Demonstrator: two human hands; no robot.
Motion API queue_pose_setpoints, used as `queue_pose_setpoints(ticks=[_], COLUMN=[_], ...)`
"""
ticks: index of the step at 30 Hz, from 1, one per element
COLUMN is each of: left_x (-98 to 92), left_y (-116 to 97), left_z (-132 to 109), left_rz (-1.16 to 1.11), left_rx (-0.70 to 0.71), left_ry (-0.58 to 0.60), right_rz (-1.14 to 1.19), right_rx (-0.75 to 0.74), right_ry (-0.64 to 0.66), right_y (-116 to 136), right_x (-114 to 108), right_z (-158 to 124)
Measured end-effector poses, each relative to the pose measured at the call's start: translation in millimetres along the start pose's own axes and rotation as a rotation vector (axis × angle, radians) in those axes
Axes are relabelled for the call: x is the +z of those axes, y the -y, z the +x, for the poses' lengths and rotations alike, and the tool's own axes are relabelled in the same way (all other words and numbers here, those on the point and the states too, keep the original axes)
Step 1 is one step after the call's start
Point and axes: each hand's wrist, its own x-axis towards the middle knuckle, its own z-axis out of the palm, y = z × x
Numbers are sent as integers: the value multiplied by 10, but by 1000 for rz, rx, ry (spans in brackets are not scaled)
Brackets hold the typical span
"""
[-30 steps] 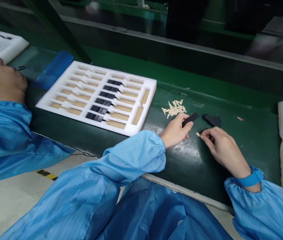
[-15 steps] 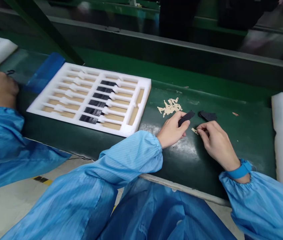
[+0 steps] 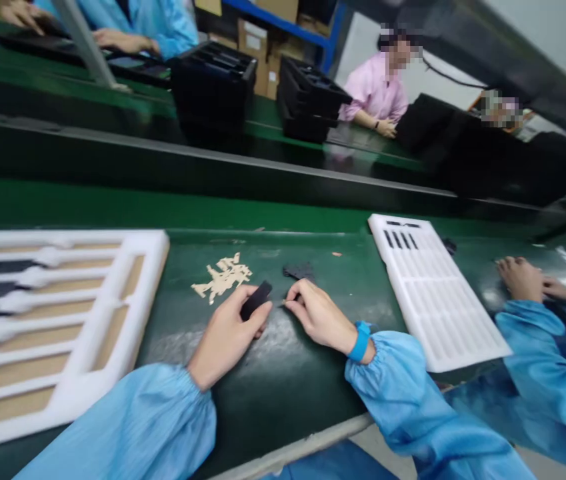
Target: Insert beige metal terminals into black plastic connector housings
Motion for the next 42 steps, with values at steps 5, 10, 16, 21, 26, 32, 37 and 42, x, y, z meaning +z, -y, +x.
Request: queue_pose_setpoints(ticks=[5, 10, 16, 21, 26, 32, 37, 42], left_x=[-17, -12, -11, 21, 94, 112, 104, 170], left_y=[-107, -113, -72, -38, 140, 161, 139, -47], left_z=[-15, -6, 27, -15, 36, -34, -21, -130], left_rz=[140, 147, 49, 18, -97, 68, 148, 232], left_rx=[13, 42, 56, 85, 91, 262, 293, 214], left_ry=[56, 63, 5, -10, -37, -126, -107, -113], right_rz=[237, 331, 410, 377, 308, 260, 269, 196], right_rx=[44, 61, 138, 72, 46, 57, 104, -2], right_ry=[-36, -66, -45, -28, -20, -46, -59, -146], right_y=[86, 111, 27, 81, 29, 37, -3, -2], right_x=[33, 110, 146, 149, 164, 197, 162, 99], right_z=[-19, -30, 12, -46, -71, -84, -90, -123])
